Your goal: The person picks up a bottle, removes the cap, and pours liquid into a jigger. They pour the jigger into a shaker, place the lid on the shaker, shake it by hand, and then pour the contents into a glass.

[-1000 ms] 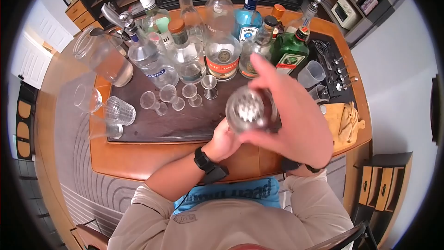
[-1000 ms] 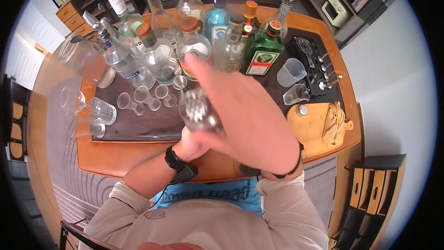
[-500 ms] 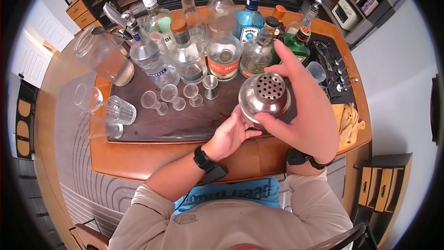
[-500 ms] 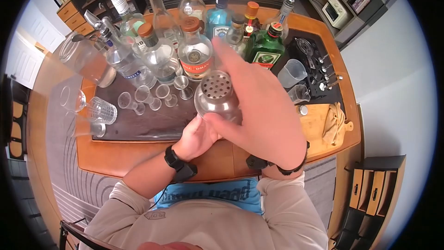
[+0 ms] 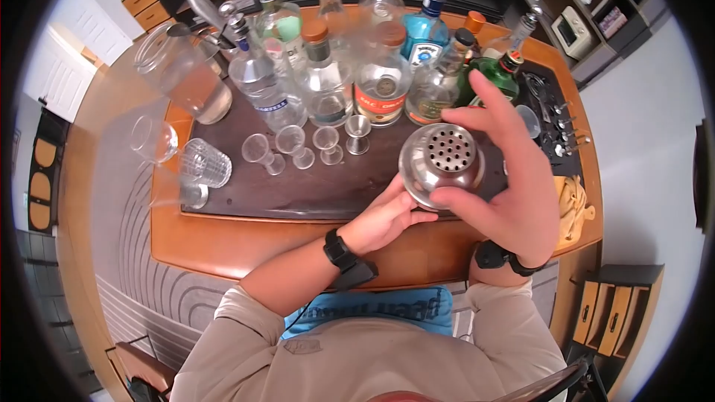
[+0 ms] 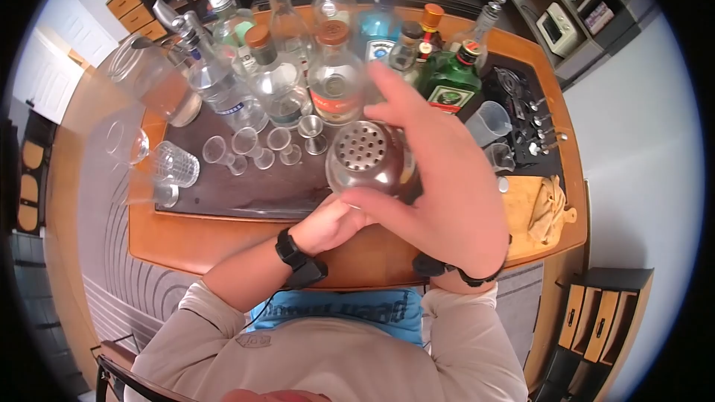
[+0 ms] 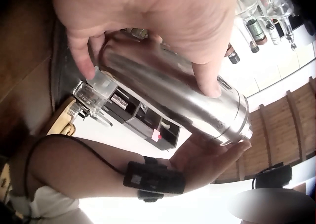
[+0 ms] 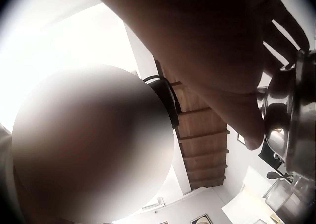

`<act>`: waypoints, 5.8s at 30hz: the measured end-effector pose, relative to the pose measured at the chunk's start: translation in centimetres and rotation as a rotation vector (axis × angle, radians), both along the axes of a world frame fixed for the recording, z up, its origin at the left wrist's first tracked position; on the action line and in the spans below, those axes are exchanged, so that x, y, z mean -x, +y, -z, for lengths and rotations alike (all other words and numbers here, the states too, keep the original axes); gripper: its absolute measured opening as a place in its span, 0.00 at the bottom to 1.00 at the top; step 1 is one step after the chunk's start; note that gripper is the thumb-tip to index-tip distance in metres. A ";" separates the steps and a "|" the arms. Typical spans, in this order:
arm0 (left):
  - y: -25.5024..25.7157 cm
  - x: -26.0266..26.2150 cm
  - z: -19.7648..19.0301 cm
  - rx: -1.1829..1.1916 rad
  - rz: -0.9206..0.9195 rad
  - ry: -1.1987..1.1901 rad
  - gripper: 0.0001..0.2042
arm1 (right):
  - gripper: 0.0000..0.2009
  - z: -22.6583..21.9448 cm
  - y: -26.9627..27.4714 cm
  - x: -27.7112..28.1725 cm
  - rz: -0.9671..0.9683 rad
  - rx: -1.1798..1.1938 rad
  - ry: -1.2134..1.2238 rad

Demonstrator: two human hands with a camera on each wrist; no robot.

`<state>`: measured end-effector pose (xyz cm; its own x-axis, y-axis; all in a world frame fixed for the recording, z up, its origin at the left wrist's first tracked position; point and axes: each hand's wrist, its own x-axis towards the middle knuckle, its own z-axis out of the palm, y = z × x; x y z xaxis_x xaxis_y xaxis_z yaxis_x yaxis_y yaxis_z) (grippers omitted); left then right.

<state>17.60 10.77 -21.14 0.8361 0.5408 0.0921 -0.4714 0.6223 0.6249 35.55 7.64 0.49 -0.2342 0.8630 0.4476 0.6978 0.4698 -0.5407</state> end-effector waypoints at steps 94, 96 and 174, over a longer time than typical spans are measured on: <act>0.1 -0.7 -0.6 -0.363 -0.331 0.395 0.38 | 0.30 -0.8 -3.5 -6.7 0.293 -0.365 0.785; -0.1 -0.8 -0.8 -0.368 -0.319 0.368 0.37 | 0.24 1.6 -5.2 -9.3 0.508 -0.391 0.706; 1.4 0.0 -0.8 0.335 -0.149 0.036 0.38 | 0.14 1.7 -1.4 1.1 0.289 -0.377 0.282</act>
<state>17.58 12.17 -20.38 0.7451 0.6523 -0.1390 -0.5538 0.7212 0.4161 34.42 6.20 -1.25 0.1627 0.6424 0.7489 0.6795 0.4774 -0.5571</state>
